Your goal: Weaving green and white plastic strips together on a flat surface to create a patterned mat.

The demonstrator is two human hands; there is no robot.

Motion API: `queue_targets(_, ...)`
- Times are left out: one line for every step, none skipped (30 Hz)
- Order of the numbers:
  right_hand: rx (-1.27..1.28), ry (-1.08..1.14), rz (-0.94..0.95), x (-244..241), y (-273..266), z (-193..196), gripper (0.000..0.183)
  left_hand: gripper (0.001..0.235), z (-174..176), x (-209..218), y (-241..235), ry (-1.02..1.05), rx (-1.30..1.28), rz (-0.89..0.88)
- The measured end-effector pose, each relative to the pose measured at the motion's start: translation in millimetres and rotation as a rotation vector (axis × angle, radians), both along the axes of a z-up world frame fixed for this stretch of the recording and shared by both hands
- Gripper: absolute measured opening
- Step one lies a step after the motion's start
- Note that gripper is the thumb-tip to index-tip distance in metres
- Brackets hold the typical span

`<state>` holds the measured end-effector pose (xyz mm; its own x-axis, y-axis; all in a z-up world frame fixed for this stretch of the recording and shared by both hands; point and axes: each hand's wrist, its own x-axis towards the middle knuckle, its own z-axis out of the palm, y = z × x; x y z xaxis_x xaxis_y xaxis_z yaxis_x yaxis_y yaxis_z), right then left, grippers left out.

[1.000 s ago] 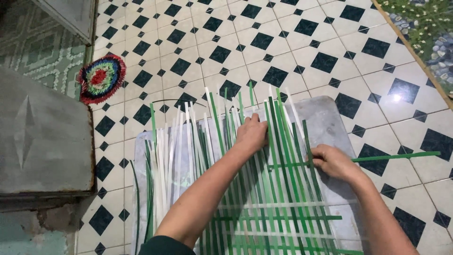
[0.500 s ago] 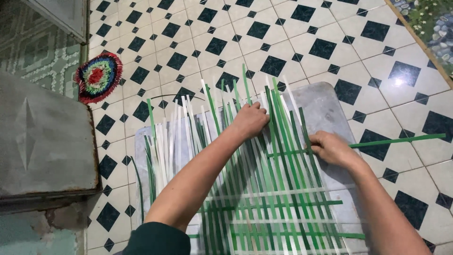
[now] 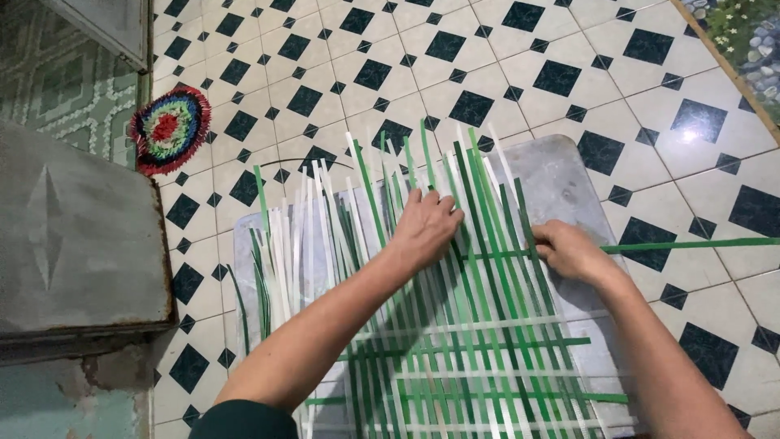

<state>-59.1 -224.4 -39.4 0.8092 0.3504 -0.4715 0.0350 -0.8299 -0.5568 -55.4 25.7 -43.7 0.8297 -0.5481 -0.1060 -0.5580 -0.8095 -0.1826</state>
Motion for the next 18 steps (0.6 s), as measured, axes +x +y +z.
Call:
queue_targets(0.027, 0.024, -0.027, -1.8, 2.4, 7.9, 0.034, 0.026, -3.6, -6.9, -1.6, -0.028, -0.025, 0.015)
queue_targets(0.053, 0.047, -0.054, -3.5, 4.7, 15.8, 0.036, 0.019, -7.2, -13.8, -3.3, -0.056, -0.051, 0.031)
queue_targets(0.052, 0.047, -0.052, -3.5, 0.8, 12.6, 0.036, 0.019, -5.4, -22.0, -5.8, -0.057, -0.052, 0.032)
queue_targets(0.044, 0.044, -0.030, -3.6, -3.1, 9.4, 0.035, 0.014, -3.5, -30.2, -8.2, -0.249, -0.176, 0.021)
queue_targets(0.036, 0.041, -0.006, -3.7, -5.9, 6.1, 0.034, 0.014, -1.4, -39.0, -9.7, -0.440, -0.299, 0.011)
queue_targets(0.037, 0.042, -0.003, -2.1, -6.0, 6.4, 0.034, 0.014, -4.5, -42.8, -7.8, -0.440, -0.298, 0.014)
queue_targets(0.047, 0.036, -0.017, -0.4, -5.9, 6.7, 0.035, 0.015, -7.6, -46.7, -5.8, -0.456, -0.376, 0.049)
queue_targets(0.058, 0.031, -0.031, 1.3, -5.9, 7.1, 0.035, 0.016, -10.6, -50.5, -3.9, -0.471, -0.455, 0.084)
queue_targets(0.058, 0.030, -0.029, -0.5, -5.1, 9.9, 0.035, 0.016, -28.3, -50.5, -1.9, -0.472, -0.454, 0.086)
queue_targets(0.064, 0.033, -0.034, -2.3, -4.3, 12.7, 0.036, 0.017, -46.1, -50.5, -0.1, -0.498, -0.422, 0.122)
queue_targets(0.070, 0.036, -0.040, -4.1, -4.2, 15.7, 0.036, 0.018, -63.9, -50.2, 1.2, -0.525, -0.391, 0.157)
queue_targets(0.069, 0.034, -0.039, -3.9, -4.9, 11.9, 0.036, 0.018, -65.9, -51.6, 1.2, -0.527, -0.392, 0.159)
queue_targets(0.074, 0.038, -0.046, -3.4, -5.4, 8.2, 0.037, 0.020, -67.8, -52.7, 1.3, -0.536, -0.419, 0.150)
queue_targets(0.078, 0.043, -0.053, -2.7, -5.9, 4.4, 0.038, 0.024, -69.7, -53.6, 1.5, -0.546, -0.446, 0.140)
queue_targets(0.078, 0.042, -0.052, -1.1, -8.2, -3.2, 0.038, 0.024, -68.8, -52.5, 1.0, -0.547, -0.446, 0.141)
queue_targets(0.081, 0.041, -0.041, 0.6, -10.6, -10.9, 0.034, 0.025, -68.0, -51.2, 0.3, -0.452, -0.492, 0.144)
queue_targets(0.084, 0.041, -0.032, 2.2, -13.4, -18.6, 0.031, 0.028, -67.2, -50.0, -0.7, -0.355, -0.538, 0.147)
queue_targets(0.084, 0.041, -0.032, 0.3, -11.7, -16.5, 0.031, 0.028, -59.2, -50.0, -1.8, -0.356, -0.538, 0.147)
